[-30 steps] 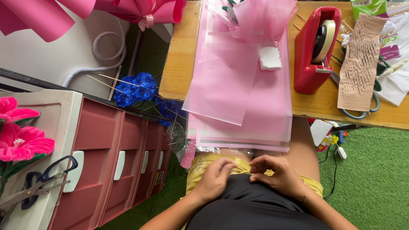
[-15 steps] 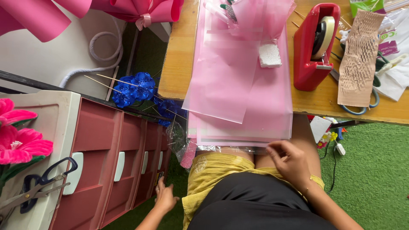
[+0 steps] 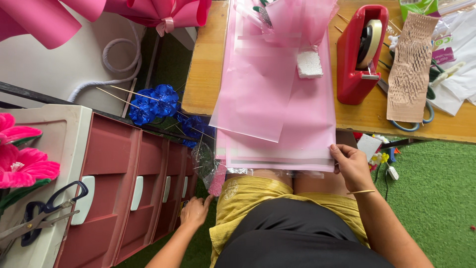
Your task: The person prepares layers of pink wrapping paper for a bouquet by cutting them with shears and folding the sheets into fan-like shapes on a workspace.
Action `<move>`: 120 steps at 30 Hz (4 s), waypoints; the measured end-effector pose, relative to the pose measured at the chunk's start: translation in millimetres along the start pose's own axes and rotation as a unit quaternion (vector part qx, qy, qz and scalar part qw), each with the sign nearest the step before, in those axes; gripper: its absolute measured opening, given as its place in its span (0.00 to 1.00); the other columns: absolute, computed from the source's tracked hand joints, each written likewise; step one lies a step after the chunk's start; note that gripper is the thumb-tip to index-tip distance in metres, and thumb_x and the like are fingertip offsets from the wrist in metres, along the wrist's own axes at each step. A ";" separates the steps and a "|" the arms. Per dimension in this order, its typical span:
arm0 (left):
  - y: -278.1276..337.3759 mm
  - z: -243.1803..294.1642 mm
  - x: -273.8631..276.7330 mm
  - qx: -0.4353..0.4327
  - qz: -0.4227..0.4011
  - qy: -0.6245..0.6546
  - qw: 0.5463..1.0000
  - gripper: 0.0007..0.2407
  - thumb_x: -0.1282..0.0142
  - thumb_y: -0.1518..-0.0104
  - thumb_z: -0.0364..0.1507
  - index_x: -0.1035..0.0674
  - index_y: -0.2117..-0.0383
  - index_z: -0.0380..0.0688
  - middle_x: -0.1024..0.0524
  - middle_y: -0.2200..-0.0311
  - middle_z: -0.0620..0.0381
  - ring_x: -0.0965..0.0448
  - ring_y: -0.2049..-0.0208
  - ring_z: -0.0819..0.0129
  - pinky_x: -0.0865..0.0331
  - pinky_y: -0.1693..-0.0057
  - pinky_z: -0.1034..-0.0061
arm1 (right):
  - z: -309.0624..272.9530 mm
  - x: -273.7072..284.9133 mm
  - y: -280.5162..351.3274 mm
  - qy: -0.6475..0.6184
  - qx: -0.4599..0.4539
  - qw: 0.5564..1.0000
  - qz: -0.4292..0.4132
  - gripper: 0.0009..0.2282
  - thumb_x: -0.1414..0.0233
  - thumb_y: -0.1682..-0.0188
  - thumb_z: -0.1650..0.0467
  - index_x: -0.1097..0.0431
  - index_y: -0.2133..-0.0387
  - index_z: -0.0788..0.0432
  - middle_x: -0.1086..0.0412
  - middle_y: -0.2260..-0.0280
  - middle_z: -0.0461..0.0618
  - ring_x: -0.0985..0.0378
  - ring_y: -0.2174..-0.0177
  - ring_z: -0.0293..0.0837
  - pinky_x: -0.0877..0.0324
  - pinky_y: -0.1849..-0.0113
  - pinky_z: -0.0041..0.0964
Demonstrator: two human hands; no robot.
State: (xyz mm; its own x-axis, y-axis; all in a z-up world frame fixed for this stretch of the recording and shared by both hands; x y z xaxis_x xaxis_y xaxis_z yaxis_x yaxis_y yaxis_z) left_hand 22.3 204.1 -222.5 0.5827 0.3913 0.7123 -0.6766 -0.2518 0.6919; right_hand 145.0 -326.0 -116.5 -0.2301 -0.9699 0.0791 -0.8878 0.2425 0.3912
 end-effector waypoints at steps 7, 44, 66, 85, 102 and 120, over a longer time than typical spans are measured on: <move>-28.1 -0.9 -31.7 -0.067 -0.026 -0.184 0.980 0.14 0.54 0.45 0.11 0.25 0.58 0.44 0.19 0.66 0.55 0.17 0.63 0.56 0.31 0.42 0.53 | 26.0 -4.3 -7.4 -0.172 -0.053 0.984 0.012 0.07 0.39 0.51 0.69 0.23 0.66 0.61 0.24 0.71 0.45 0.27 0.74 0.33 0.30 0.72 0.26; 59.5 100.4 38.6 -0.130 -0.117 -0.209 0.962 0.12 0.54 0.44 0.19 0.20 0.59 0.45 0.21 0.57 0.49 0.19 0.55 0.48 0.24 0.52 0.54 | -181.6 -101.7 -125.1 0.413 0.260 0.867 0.101 0.34 0.42 0.52 0.55 0.43 0.39 0.65 0.40 0.49 0.72 0.37 0.48 0.70 0.40 0.45 0.57; 149.6 402.4 53.6 -0.584 0.581 -0.045 0.565 0.12 0.47 0.43 0.30 0.22 0.53 0.51 0.24 0.47 0.47 0.26 0.41 0.51 0.35 0.37 0.53 | -221.6 -99.4 -57.9 0.284 0.473 0.810 0.198 0.40 0.34 0.58 0.66 0.47 0.35 0.71 0.43 0.55 0.69 0.30 0.56 0.78 0.29 0.60 0.70; 124.4 388.7 23.5 -0.603 0.445 -0.190 0.634 0.25 0.49 0.46 0.28 0.29 0.37 0.56 0.43 0.29 0.49 0.52 0.26 0.49 0.60 0.30 0.35 | -170.4 100.7 47.7 0.237 0.519 0.731 0.374 0.36 0.42 0.48 0.60 0.51 0.33 0.70 0.46 0.52 0.67 0.37 0.54 0.65 0.35 0.55 0.58; 195.3 376.2 113.3 -0.655 0.455 0.045 0.601 0.04 0.46 0.39 0.20 0.20 0.63 0.40 0.24 0.67 0.52 0.24 0.69 0.56 0.28 0.61 0.67 | -163.8 140.1 -1.7 0.398 0.336 0.765 0.379 0.37 0.40 0.49 0.57 0.42 0.37 0.76 0.51 0.50 0.65 0.45 0.51 0.62 0.39 0.49 0.65; 142.5 348.0 211.6 -0.538 0.193 0.440 0.693 0.17 0.25 0.55 0.39 0.24 0.84 0.45 0.35 0.87 0.61 0.32 0.81 0.75 0.35 0.67 0.82 | -198.3 -33.7 81.1 0.250 0.566 0.782 0.067 0.14 0.38 0.56 0.73 0.24 0.56 0.56 0.29 0.55 0.52 0.26 0.55 0.52 0.28 0.54 0.44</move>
State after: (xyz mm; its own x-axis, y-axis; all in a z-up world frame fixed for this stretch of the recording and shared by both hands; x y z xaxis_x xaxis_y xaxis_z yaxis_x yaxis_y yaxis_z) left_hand 205.8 -57.0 67.9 0.0858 0.9858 0.1444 -0.9255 0.1326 -0.3549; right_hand 159.8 -277.6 94.4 -0.4180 -0.7520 0.5096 -0.7179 -0.0702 -0.6926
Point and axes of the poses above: each hand's wrist, its own y-axis away from the middle knuckle, its own x-axis out of the back of the hand, z = x × y, the point moved 9 cm from there along -y, towards the middle knuckle
